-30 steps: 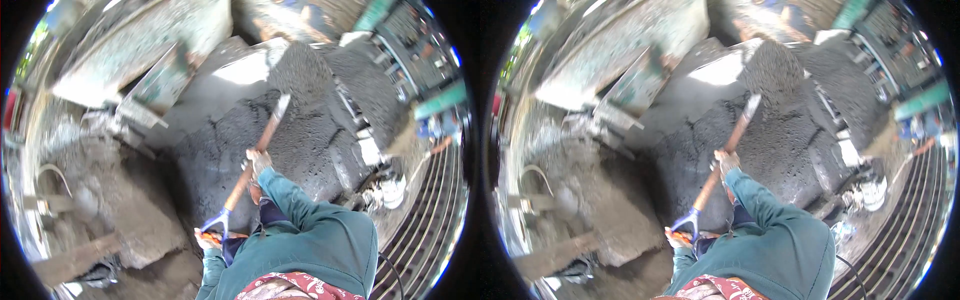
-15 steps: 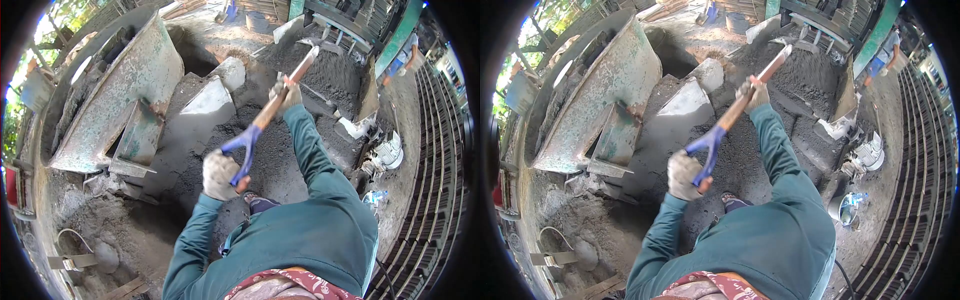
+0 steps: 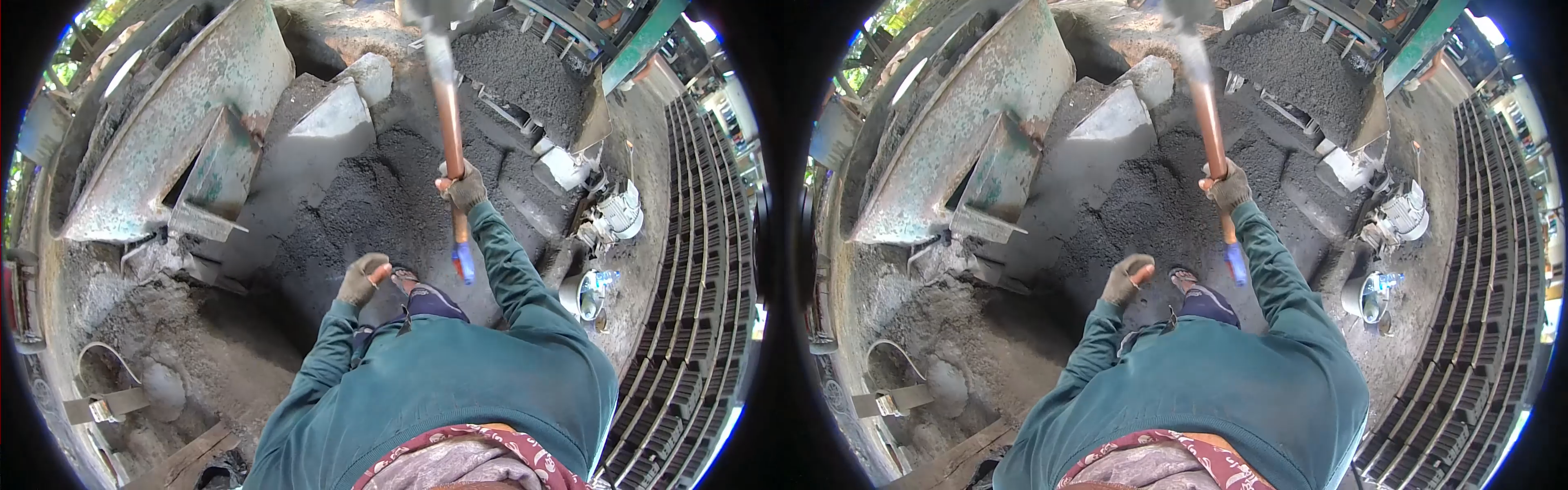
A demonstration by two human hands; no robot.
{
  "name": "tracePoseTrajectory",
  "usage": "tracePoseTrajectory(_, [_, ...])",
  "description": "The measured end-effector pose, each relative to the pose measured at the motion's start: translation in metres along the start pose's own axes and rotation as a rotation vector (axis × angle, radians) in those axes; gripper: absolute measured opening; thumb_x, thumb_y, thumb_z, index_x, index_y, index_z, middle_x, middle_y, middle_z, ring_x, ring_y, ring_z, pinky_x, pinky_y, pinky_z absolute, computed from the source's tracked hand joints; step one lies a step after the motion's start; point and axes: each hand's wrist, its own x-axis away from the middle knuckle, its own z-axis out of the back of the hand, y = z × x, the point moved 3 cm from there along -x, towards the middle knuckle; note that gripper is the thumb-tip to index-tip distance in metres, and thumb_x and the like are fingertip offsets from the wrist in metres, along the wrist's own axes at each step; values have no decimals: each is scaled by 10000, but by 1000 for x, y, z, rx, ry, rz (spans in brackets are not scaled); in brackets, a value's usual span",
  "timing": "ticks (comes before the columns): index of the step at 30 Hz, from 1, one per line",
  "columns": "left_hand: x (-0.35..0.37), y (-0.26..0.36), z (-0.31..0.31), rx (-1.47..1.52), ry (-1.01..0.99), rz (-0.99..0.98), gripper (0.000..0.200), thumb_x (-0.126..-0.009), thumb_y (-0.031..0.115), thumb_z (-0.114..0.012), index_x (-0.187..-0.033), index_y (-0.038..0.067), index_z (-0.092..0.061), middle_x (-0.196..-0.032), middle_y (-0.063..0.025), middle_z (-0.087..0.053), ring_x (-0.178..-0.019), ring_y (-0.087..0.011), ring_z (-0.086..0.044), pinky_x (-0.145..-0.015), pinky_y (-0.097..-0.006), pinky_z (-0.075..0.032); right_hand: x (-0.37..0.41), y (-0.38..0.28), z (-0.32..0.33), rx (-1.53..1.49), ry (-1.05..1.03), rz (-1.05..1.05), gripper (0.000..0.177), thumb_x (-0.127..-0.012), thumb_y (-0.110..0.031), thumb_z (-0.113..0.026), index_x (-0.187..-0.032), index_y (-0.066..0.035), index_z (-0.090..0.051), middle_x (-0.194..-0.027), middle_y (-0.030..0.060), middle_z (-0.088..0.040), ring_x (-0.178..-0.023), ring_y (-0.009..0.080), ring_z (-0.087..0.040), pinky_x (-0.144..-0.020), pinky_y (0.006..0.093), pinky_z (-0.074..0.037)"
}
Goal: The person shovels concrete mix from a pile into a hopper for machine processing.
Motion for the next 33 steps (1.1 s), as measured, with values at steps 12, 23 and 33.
tracePoseTrajectory(12, [-49, -20, -46, 1102, 141, 127, 155, -832, 119, -674, -942, 34, -606, -813, -115, -636, -778, -304, -636, -865, -496, -526, 168, 27, -7, 675, -485, -30, 317, -722, -195, -749, -1010, -109, -648, -808, 116, -667, -774, 253, -650, -714, 372, -505])
tracePoseTrajectory(23, [-216, -129, -139, 1165, 435, 811, 144, -835, 132, -566, -729, 111, -472, -568, -46, -454, -537, -253, -510, -753, -517, -510, 222, -31, 232, 1386, -135, -268, 274, -722, -326, -753, -838, -88, -682, -794, 129, -683, -755, 275, -684, -708, 396, -531])
tracePoseTrajectory(33, [-414, -92, -264, 761, 25, 772, 268, -865, 245, -676, -733, 115, -483, -638, -54, -501, -569, -248, -520, -747, -514, -516, 271, 99, 207, -683, 1104, -601, 113, -770, -36, -668, -831, -10, -576, -622, 74, -537, -474, 220, -551, -468, 356, -511])
